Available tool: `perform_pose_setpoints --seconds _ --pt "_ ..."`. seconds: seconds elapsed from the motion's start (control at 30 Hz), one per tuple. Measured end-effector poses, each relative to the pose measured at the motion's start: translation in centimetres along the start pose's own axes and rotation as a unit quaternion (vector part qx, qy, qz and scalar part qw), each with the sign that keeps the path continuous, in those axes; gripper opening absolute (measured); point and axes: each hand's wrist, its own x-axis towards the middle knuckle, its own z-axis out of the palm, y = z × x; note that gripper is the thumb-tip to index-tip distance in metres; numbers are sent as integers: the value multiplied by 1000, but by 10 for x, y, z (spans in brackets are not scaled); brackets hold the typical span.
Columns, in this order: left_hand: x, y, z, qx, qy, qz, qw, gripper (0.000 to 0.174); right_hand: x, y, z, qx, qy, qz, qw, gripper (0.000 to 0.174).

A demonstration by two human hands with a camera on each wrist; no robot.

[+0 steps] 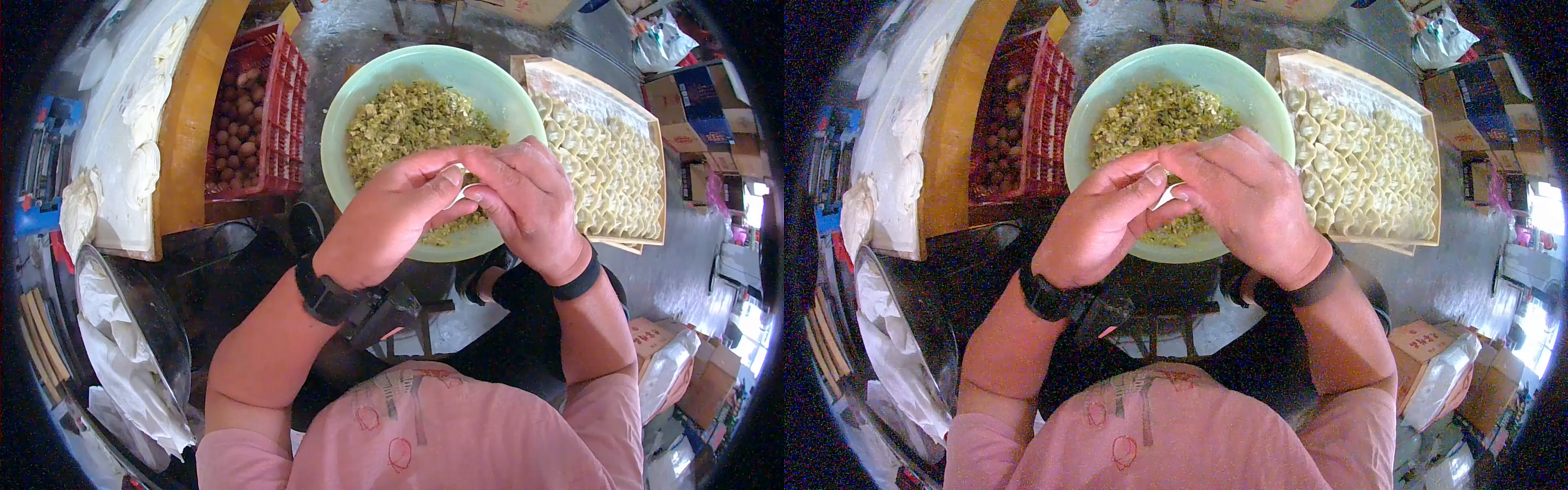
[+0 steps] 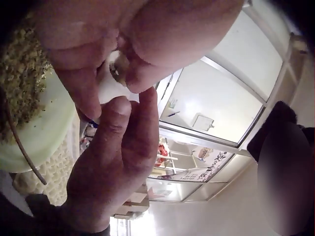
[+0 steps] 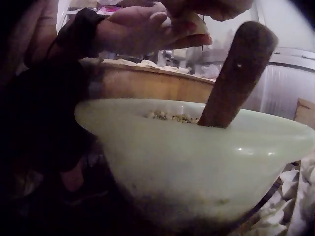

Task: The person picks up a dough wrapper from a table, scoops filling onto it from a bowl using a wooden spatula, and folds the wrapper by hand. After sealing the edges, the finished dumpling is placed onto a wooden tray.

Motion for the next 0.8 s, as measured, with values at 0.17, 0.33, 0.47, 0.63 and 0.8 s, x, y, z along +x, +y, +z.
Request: perform_pose_setpoints --seconds 0.17,0.33,0.47,0.63,0.8 --pt "0 -2 -6 20 -3 -3 1000 33 -2 1 3 -4 -12 -2 1000 32" --pt "-1 1 -6 12 4 -14 1000 34 1 -2 4 4 -17 5 1000 28" --pt "-2 5 -1 15 2 -2 1000 39 -2 1 2 16 -43 5 999 19" --pt "-1 7 -1 17 -4 -14 1000 42 0 0 5 12 -12 -5 1000 13" --pt "-4 8 0 44 -18 -1 999 45 4 -4 0 16 -7 2 1000 9"
